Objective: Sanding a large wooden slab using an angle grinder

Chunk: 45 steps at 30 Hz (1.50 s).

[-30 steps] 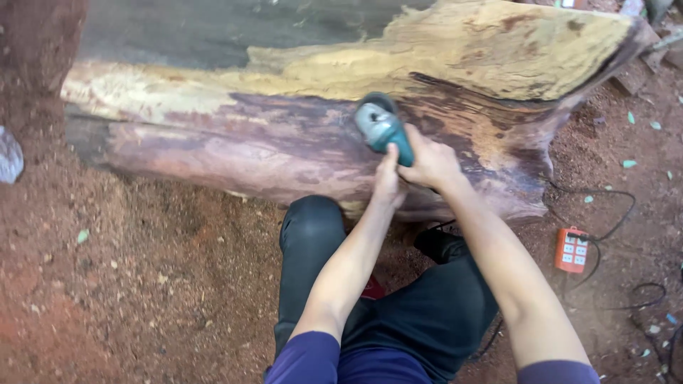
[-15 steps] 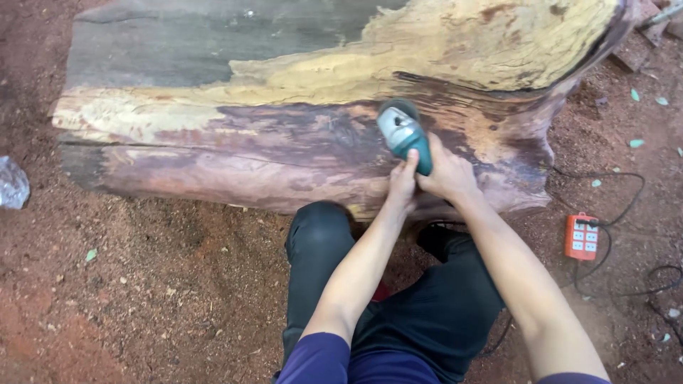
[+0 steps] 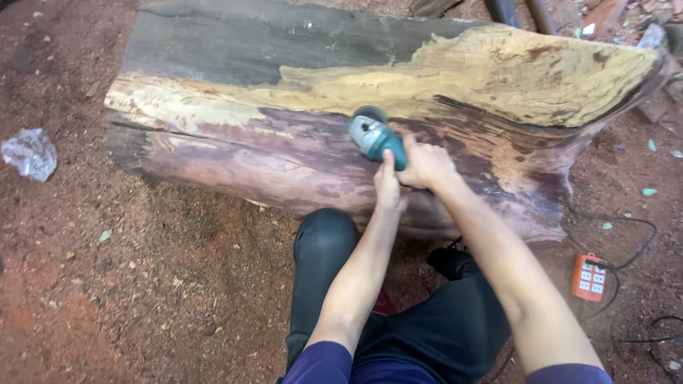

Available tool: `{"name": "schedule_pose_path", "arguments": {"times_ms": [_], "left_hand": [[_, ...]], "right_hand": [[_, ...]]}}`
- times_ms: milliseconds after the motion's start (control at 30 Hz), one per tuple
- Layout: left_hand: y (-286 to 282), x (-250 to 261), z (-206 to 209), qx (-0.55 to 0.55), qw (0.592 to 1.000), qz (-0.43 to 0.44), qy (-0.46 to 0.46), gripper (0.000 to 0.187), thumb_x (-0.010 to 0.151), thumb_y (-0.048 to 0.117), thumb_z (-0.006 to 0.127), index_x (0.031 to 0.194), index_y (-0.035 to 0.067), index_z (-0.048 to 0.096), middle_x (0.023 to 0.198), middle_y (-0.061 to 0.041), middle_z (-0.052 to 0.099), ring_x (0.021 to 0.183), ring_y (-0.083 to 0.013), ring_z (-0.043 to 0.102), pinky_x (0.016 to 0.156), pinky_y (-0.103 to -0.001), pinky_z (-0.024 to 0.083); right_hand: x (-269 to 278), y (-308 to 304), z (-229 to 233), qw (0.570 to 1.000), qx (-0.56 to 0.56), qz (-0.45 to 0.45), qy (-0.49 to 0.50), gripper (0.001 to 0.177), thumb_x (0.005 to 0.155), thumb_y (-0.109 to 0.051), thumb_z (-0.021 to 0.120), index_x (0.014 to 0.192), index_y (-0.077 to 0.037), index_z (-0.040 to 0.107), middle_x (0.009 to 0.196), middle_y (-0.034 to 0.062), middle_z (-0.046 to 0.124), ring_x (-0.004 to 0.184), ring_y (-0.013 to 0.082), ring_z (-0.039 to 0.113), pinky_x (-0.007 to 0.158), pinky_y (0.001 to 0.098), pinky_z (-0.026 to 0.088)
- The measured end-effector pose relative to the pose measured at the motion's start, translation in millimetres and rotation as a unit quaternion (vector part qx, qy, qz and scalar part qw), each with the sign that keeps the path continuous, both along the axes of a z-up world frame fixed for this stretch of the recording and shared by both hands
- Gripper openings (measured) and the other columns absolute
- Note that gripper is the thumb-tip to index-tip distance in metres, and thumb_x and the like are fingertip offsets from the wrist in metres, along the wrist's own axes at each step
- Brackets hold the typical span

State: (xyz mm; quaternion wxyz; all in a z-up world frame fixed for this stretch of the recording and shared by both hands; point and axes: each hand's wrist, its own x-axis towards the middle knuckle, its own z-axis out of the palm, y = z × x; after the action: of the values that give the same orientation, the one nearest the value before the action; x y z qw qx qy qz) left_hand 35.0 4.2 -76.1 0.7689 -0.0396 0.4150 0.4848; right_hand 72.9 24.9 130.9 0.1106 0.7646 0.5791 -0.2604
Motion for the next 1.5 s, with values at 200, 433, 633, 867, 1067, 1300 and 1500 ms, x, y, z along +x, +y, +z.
{"name": "schedule_pose_path", "arguments": {"times_ms": [200,433,633,867,1067,1300,1500], "left_hand": [[-7.0,4.9,-3.1,0.008,1.000,-0.019,0.010,0.036,0.100,0.043,0.072,0.105,0.008,0.073,0.095,-0.015,0.077,0.083,-0.0255,0.077,0.073,-0.043,0.065],[-31.7,23.4,11.5,0.031,0.999,-0.037,0.018,0.036,0.100,0.043,0.073,0.110,0.009,0.074,0.099,-0.015,0.077,0.086,-0.0241,0.076,0.076,-0.042,0.065],[-49.9,45.7,-8.9,0.041,0.996,-0.079,0.021,0.035,0.099,0.043,0.076,0.111,0.011,0.075,0.096,-0.012,0.077,0.086,-0.0224,0.076,0.076,-0.040,0.064],[-73.9,61.4,-16.9,0.060,0.985,-0.151,0.051,0.037,0.096,0.043,0.079,0.114,0.011,0.073,0.097,-0.009,0.076,0.092,-0.0211,0.074,0.079,-0.040,0.063],[-86.6,67.9,4.8,0.068,0.975,-0.208,0.031,0.044,0.096,0.042,0.082,0.118,0.006,0.069,0.101,-0.013,0.073,0.096,-0.0249,0.073,0.083,-0.045,0.060],[-51.3,49.0,27.1,0.087,0.985,-0.149,0.025,0.043,0.101,0.039,0.074,0.124,0.005,0.063,0.111,-0.012,0.070,0.105,-0.0243,0.070,0.092,-0.048,0.058],[-64.5,65.6,25.5,0.060,0.989,-0.133,-0.010,0.043,0.103,0.040,0.070,0.125,0.004,0.062,0.113,-0.016,0.071,0.104,-0.0274,0.070,0.091,-0.049,0.058]], "right_hand": [[9.6,-11.7,-6.1,1.000,0.006,-0.023,0.013,0.062,0.080,-0.053,0.065,0.118,-0.006,0.049,0.121,0.0234,0.070,0.111,0.0506,0.068,0.097,0.0631,0.051],[28.8,-32.4,-19.5,0.999,0.010,-0.041,-0.015,0.066,0.079,-0.056,0.066,0.118,-0.007,0.047,0.123,0.0205,0.069,0.111,0.0497,0.068,0.096,0.0634,0.052],[46.3,-51.1,-18.1,0.996,-0.020,-0.091,-0.017,0.065,0.077,-0.048,0.065,0.123,-0.007,0.048,0.125,0.0220,0.069,0.114,0.0516,0.067,0.099,0.0629,0.050],[70.5,-80.3,-34.9,0.987,-0.019,-0.158,-0.001,0.071,0.074,-0.055,0.066,0.126,-0.010,0.049,0.124,0.0215,0.070,0.116,0.0500,0.066,0.101,0.0610,0.050],[79.0,-106.6,-29.9,0.976,-0.026,-0.216,-0.008,0.068,0.082,-0.061,0.058,0.123,-0.007,0.052,0.119,0.0254,0.071,0.116,0.0499,0.066,0.101,0.0598,0.050],[74.8,-72.0,-20.3,0.994,0.060,-0.092,0.012,0.059,0.080,-0.047,0.065,0.118,-0.005,0.049,0.115,0.0295,0.070,0.110,0.0518,0.068,0.098,0.0617,0.051],[101.6,-78.3,-47.4,0.997,0.044,-0.069,0.007,0.065,0.076,-0.054,0.066,0.117,-0.007,0.049,0.111,0.0241,0.072,0.105,0.0491,0.071,0.094,0.0620,0.054]]}}
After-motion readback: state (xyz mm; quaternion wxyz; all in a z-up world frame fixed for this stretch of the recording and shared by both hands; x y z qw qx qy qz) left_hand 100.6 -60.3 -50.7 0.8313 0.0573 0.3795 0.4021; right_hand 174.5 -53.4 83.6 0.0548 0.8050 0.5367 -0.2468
